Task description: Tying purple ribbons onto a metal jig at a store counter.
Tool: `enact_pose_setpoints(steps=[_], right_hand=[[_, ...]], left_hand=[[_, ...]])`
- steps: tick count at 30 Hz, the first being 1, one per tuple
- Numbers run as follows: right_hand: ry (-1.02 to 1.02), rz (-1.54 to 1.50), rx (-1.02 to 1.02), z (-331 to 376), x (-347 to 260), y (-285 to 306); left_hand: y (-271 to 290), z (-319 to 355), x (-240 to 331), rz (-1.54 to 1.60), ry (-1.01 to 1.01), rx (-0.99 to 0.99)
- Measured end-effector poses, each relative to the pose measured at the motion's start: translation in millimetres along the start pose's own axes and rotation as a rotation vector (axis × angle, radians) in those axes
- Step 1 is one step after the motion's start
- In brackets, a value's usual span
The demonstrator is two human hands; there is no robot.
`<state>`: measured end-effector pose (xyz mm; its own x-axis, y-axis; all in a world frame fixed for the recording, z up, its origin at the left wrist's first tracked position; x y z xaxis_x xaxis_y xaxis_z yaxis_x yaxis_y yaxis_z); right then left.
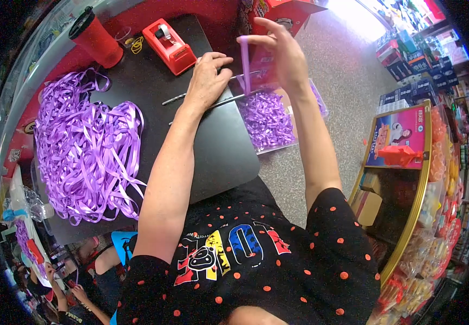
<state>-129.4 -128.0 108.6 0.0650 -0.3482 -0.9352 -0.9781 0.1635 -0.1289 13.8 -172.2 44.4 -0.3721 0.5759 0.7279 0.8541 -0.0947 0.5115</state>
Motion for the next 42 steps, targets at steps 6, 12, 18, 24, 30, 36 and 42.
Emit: enact_pose_setpoints(steps=[6,12,18,24,30,36,42], right_hand=[[-0.121,0.106,-0.029,-27,84,2],[-0.163,0.121,-0.075,-27,129,13],[-0.235,0.024,-0.113,-25,140,15],[-0.06,0.127,-0.16,-38,101,5],[-0.109,0.366,-0.182,-40,99,9],[-0.231,0.319,-0.186,-39,131,19],[-0.381,0.175,-0.242,-16,177,29]], left_hand=[[11,-3,-5,0.125,0.064,0.141],[14,-5,-5,0.145,0.118,0.149],[11,-5,-9,0.097,0.148,0.105],[12,-3,-8,0.098,0.128,0.125],[12,-4,-6,0.098,0.114,0.123],[3,-3,7,0.091,-0.069,0.04],[-9,3,16,-0.043,-0.169,-0.063]])
Point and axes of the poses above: each hand's wrist, its own z-axis away from the middle knuckle, its own y-axis out of the back of the hand, x = y × z, the point moved 8 cm from there along -z, towards the middle knuckle, and after that the axes turned 4 degrees about x, right-handed, at the moved point
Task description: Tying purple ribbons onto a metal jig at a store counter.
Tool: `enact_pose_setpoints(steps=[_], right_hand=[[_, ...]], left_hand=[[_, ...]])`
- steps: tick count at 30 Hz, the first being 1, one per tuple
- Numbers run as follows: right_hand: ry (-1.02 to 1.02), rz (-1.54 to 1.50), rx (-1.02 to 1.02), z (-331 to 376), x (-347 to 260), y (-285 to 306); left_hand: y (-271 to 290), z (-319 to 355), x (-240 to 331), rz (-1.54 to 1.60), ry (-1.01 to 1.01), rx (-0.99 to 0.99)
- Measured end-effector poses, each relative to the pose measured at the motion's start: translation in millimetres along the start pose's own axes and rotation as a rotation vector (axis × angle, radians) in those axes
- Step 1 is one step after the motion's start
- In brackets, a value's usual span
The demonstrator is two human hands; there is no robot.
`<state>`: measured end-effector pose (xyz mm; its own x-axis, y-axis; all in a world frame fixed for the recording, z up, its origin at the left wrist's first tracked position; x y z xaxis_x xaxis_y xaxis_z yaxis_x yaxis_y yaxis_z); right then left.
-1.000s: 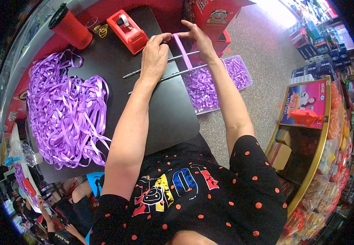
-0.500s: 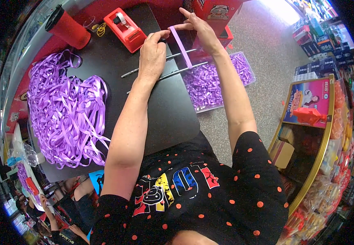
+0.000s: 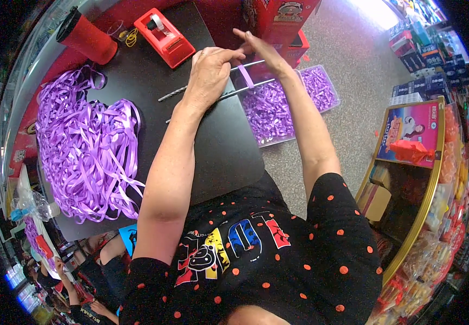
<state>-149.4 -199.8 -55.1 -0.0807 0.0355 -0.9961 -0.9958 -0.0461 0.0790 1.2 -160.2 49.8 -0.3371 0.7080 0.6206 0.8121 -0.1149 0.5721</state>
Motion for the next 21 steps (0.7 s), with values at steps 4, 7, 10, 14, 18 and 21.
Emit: enact_pose_setpoints(steps=[4,7,10,14,18,21], right_hand=[[-0.111,-0.121,0.056,46,10,-20],[0.047,0.191,0.281,99,21,2],[0.085,-0.122,0.472,152,-10,-22],[0.048,-0.063,0.546,175,-49,-34],[0.099,-0.098,0.599,174,-63,-36],[0.084,-0.049,0.583,169,-60,-31]], left_hand=[[1,3,-4,-0.013,0.049,-0.025],[-1,1,0,-0.023,0.044,-0.027],[1,4,-9,-0.04,0.071,-0.014],[4,-2,-12,0.042,0.138,0.009],[26,-16,-4,0.264,0.168,0.177],[29,-31,-18,0.787,0.408,0.254]])
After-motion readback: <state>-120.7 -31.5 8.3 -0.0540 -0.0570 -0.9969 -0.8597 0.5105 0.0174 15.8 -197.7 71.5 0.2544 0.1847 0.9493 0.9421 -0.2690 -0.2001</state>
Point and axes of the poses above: each hand's wrist, its own z-axis away from the middle knuckle, its own y-axis out of the back of the hand, x = y × z, the point moved 8 cm from there along -z, towards the middle knuckle, and after that the axes turned 4 degrees about x, right-handed, at the moved point
